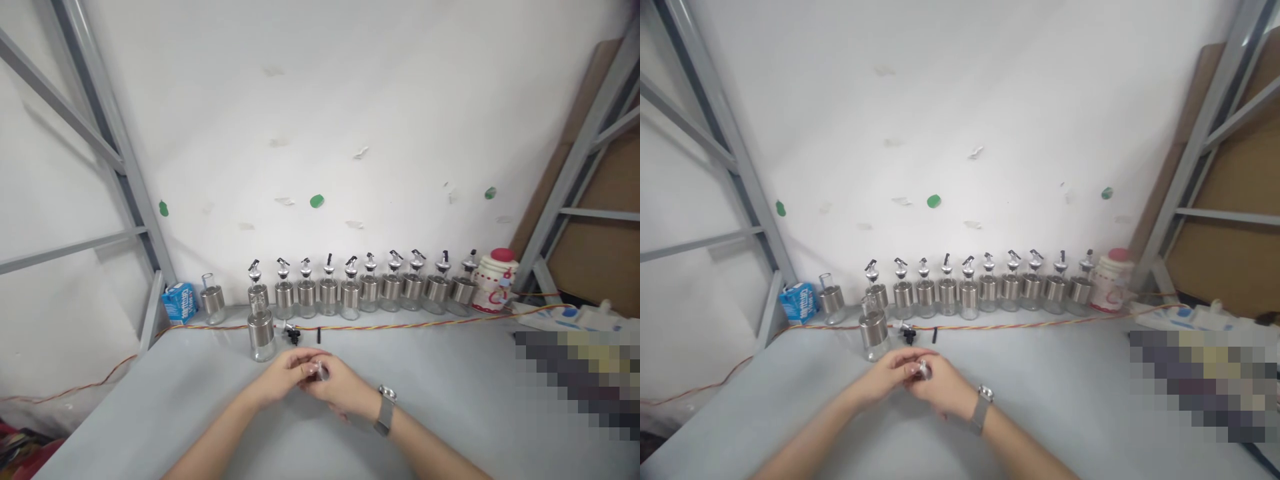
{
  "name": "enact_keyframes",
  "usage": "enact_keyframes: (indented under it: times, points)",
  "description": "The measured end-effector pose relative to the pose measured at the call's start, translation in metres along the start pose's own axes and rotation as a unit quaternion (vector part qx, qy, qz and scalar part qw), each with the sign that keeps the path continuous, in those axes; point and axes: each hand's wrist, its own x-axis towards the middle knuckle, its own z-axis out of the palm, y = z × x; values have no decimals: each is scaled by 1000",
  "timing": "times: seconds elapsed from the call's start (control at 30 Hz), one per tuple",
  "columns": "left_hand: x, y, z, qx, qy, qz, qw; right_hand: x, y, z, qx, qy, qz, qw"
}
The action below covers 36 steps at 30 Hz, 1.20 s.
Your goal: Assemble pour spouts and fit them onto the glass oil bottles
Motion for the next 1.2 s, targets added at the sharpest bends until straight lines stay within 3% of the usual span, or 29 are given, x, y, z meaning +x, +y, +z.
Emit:
enact_keyframes:
  times: [0.2, 0.43, 0.6, 0.93, 1.2]
  points:
    - [0, -3, 0, -41, 7, -7, 999, -1, -3, 2, 7, 0, 5, 1000]
    - [4, -9, 2, -130, 17, -33, 991, -5, -13, 0, 168, -74, 17, 983]
    - [3, -8, 2, -168, 24, -71, 983, -8, -17, -1, 197, -81, 29, 977]
    - [8, -18, 5, -122, 56, -78, 988, -7, -16, 1, 197, -60, 40, 978]
    - [13, -21, 8, -41, 75, -78, 993, -4, -5, 0, 206, -84, 63, 973]
